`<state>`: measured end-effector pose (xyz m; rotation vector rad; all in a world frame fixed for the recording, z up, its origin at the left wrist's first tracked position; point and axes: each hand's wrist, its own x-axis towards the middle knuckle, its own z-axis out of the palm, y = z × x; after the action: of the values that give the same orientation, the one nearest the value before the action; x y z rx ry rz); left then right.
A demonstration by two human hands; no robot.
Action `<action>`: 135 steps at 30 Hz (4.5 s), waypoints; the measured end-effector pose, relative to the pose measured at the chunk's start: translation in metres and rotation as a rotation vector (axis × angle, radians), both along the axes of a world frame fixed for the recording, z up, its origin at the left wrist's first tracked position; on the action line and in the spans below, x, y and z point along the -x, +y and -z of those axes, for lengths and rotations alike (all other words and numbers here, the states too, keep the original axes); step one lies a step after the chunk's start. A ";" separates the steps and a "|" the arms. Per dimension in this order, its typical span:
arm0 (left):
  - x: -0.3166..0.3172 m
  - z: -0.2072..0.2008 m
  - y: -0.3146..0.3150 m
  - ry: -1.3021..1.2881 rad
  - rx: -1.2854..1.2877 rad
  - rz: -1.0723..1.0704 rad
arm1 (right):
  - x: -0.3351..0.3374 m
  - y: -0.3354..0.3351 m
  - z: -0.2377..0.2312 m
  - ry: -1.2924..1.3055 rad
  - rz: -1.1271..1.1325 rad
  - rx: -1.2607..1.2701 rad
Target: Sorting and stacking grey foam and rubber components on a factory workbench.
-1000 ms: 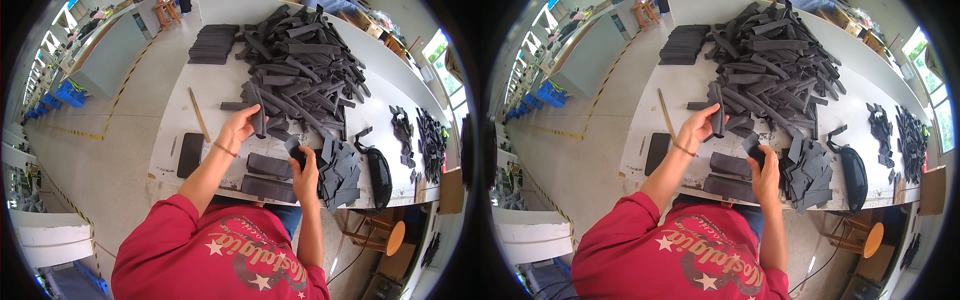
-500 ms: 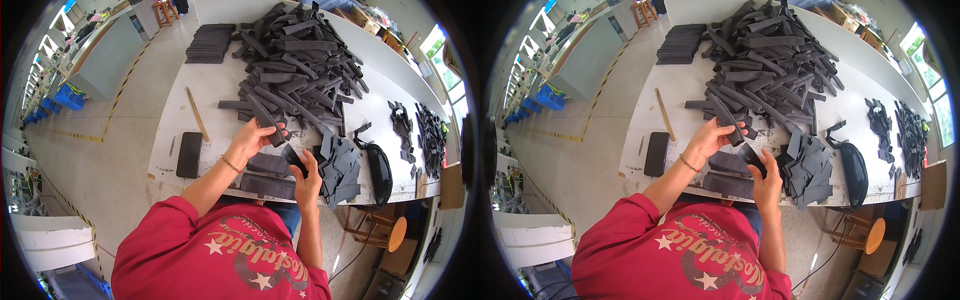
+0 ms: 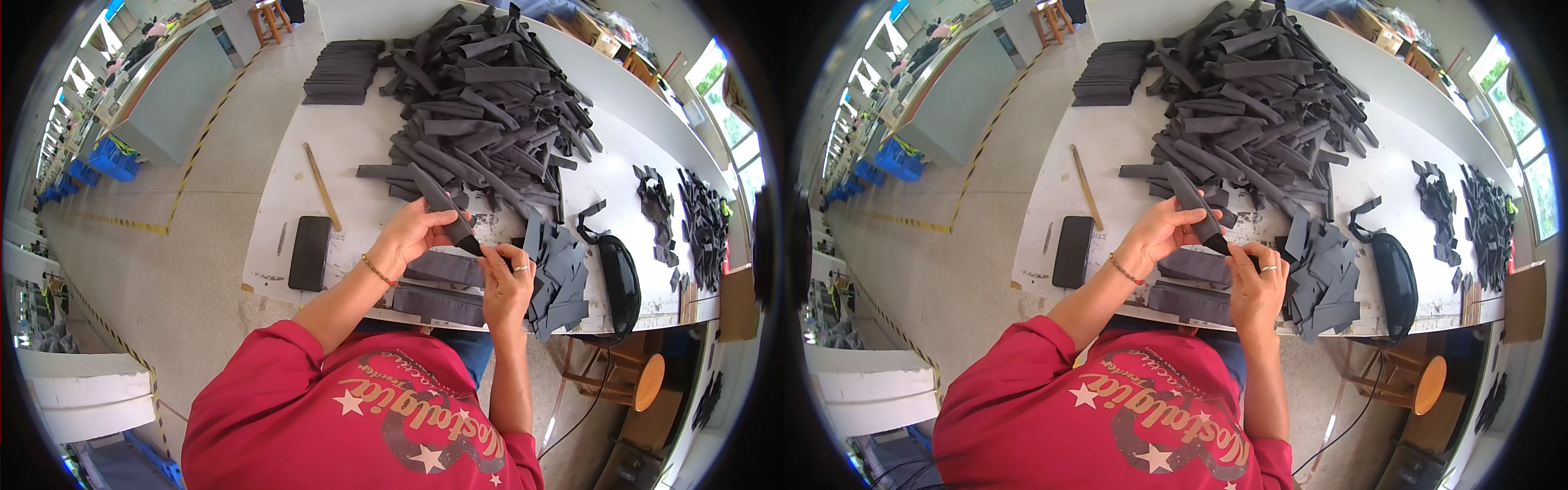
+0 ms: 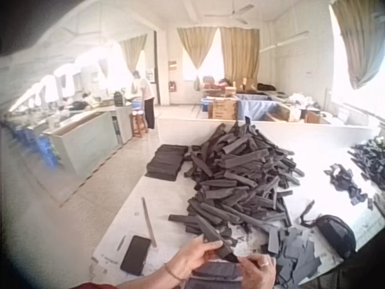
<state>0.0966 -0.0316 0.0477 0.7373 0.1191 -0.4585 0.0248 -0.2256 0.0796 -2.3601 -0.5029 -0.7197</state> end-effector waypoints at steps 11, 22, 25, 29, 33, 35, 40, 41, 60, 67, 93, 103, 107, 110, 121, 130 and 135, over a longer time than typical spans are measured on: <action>0.032 -0.028 -0.025 -0.178 -0.145 -0.255 | 0.001 0.016 -0.001 -0.109 0.091 0.130; 0.038 -0.011 -0.036 -0.389 -0.039 -0.168 | 0.015 0.036 0.024 0.063 -0.060 -0.151; 0.047 -0.005 -0.048 -0.285 0.081 -0.165 | 0.008 0.035 0.024 0.056 -0.096 -0.121; 0.040 -0.006 -0.035 -0.280 0.058 -0.260 | 0.010 0.036 0.011 0.037 -0.058 -0.060; 0.046 -0.011 -0.036 -0.272 0.036 -0.285 | 0.019 0.022 0.013 0.107 -0.122 -0.081; 0.050 -0.009 -0.046 -0.195 0.166 -0.241 | 0.012 0.030 0.009 0.091 -0.132 -0.111; 0.043 -0.007 -0.033 -0.190 0.079 -0.299 | 0.016 0.022 0.007 0.123 -0.124 -0.041; 0.042 -0.008 -0.032 -0.214 0.040 -0.307 | 0.017 0.021 0.007 0.127 -0.125 -0.042; 0.042 -0.036 -0.015 -0.300 0.054 -0.360 | 0.008 0.013 0.003 0.111 -0.266 -0.090; 0.056 -0.033 -0.036 -0.324 0.188 -0.344 | 0.005 0.018 -0.009 0.055 -0.262 -0.164; 0.049 -0.022 -0.033 -0.340 0.216 -0.380 | 0.016 0.038 0.011 0.445 -0.136 -1.002; 0.056 -0.036 -0.035 -0.455 0.247 -0.350 | 0.018 0.028 -0.015 0.601 -0.120 -1.047; 0.047 -0.014 0.005 -0.285 0.141 -0.477 | 0.018 0.018 -0.013 0.006 -0.128 -0.518; 0.055 -0.011 0.012 -0.244 0.104 -0.456 | 0.020 0.010 -0.016 0.091 -0.096 -0.519; 0.121 0.027 0.020 -0.496 -1.036 -0.439 | 0.051 -0.038 0.038 0.873 0.009 -0.858; 0.138 0.056 0.015 -0.767 -1.441 -0.483 | 0.066 -0.032 0.086 0.781 0.287 -0.497; 0.098 0.053 0.034 -0.691 -1.326 -0.594 | 0.059 -0.040 0.080 0.479 0.327 -0.263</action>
<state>-0.0011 0.0022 -0.0049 2.0343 -0.0322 0.5619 -0.0345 -0.2656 -0.0003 -2.2744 0.1767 -0.3085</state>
